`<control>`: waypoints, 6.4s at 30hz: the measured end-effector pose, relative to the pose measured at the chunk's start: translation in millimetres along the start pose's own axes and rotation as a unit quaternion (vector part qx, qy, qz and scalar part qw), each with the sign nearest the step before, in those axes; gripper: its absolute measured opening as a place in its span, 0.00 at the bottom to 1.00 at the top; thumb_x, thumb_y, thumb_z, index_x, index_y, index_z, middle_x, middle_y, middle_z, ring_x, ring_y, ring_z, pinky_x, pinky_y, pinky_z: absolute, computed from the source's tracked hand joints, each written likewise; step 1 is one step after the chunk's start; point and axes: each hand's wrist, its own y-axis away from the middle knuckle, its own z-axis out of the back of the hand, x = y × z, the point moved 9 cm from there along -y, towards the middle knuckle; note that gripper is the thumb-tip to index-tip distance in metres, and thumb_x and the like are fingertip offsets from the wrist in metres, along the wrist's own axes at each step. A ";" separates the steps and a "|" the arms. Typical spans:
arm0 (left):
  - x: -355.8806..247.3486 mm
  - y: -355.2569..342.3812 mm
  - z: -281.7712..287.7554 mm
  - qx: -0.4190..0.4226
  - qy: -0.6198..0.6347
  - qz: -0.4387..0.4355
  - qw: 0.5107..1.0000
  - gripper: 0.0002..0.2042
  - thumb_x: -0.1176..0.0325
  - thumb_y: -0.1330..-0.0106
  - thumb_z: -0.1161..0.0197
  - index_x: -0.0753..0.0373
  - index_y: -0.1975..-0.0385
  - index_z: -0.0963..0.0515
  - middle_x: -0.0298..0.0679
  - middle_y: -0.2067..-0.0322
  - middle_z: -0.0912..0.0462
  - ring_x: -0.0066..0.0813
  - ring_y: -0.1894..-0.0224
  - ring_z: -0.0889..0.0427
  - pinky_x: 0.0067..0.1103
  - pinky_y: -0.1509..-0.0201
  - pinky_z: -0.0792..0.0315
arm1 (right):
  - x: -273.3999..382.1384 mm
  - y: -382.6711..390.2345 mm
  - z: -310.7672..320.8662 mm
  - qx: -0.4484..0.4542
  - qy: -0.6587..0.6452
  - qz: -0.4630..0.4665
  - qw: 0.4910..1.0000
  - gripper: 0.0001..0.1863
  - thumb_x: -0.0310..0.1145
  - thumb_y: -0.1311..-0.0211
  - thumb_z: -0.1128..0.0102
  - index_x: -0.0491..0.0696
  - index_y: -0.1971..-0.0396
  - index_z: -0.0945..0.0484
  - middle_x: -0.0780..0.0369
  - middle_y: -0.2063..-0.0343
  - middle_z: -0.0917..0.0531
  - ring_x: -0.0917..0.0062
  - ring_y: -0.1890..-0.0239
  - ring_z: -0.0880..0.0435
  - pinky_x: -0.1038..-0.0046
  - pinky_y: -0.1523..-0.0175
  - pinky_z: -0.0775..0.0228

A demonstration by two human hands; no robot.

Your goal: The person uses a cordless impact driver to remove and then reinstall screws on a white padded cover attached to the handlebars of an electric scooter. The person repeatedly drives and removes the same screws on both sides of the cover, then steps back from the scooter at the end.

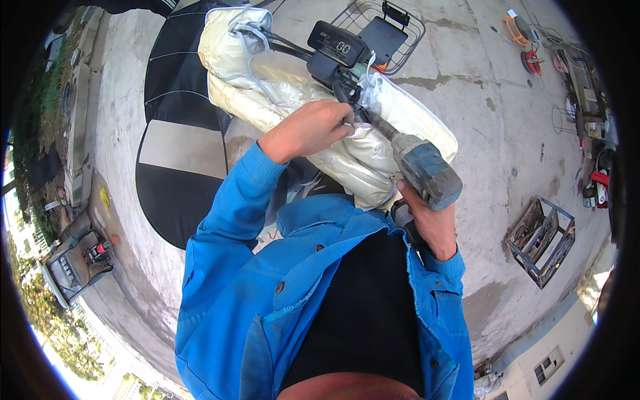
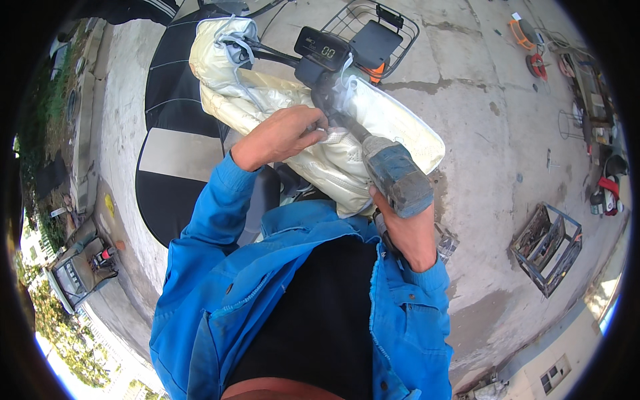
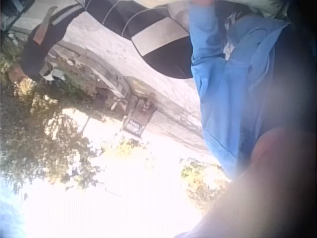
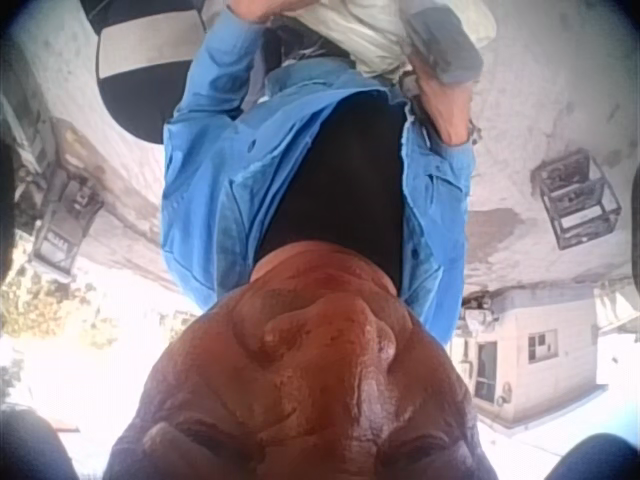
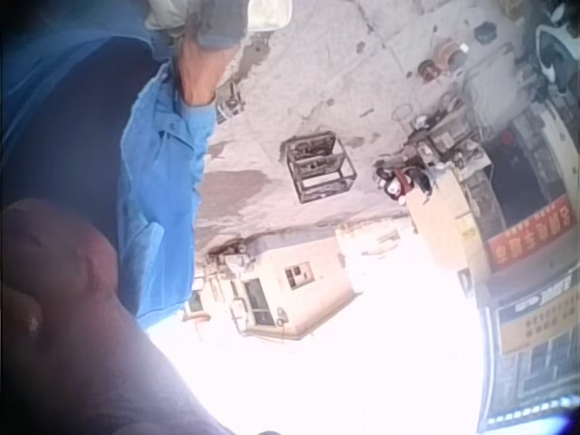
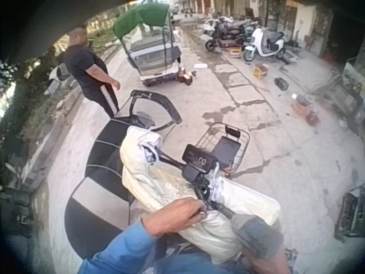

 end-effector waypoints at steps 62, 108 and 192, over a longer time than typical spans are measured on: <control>33.3 -37.6 12.2 -0.121 0.246 0.052 0.960 0.12 0.71 0.16 0.42 0.64 0.38 0.22 0.40 0.51 0.17 0.30 0.47 0.19 0.27 0.40 0.24 | 25.7 -38.3 -1.6 -0.017 -0.005 0.091 0.996 0.23 0.29 0.32 0.22 0.39 0.40 0.16 0.57 0.48 0.08 0.71 0.48 0.12 0.66 0.40 0.19; 19.5 -31.2 18.4 -0.262 0.011 -0.023 0.965 0.13 0.68 0.32 0.21 0.65 0.53 0.14 0.42 0.64 0.16 0.36 0.64 0.17 0.31 0.58 0.21 | 26.5 -21.8 -0.2 -0.012 -0.033 0.098 0.995 0.24 0.33 0.33 0.19 0.38 0.42 0.14 0.52 0.49 0.07 0.66 0.49 0.09 0.63 0.40 0.17; 17.8 -30.0 18.3 -0.260 0.077 -0.019 0.962 0.11 0.73 0.36 0.22 0.64 0.55 0.12 0.39 0.69 0.21 0.38 0.63 0.23 0.34 0.56 0.26 | 6.7 -36.0 2.3 -0.021 -0.028 0.042 0.999 0.26 0.34 0.35 0.19 0.38 0.41 0.15 0.53 0.50 0.07 0.67 0.50 0.08 0.64 0.42 0.18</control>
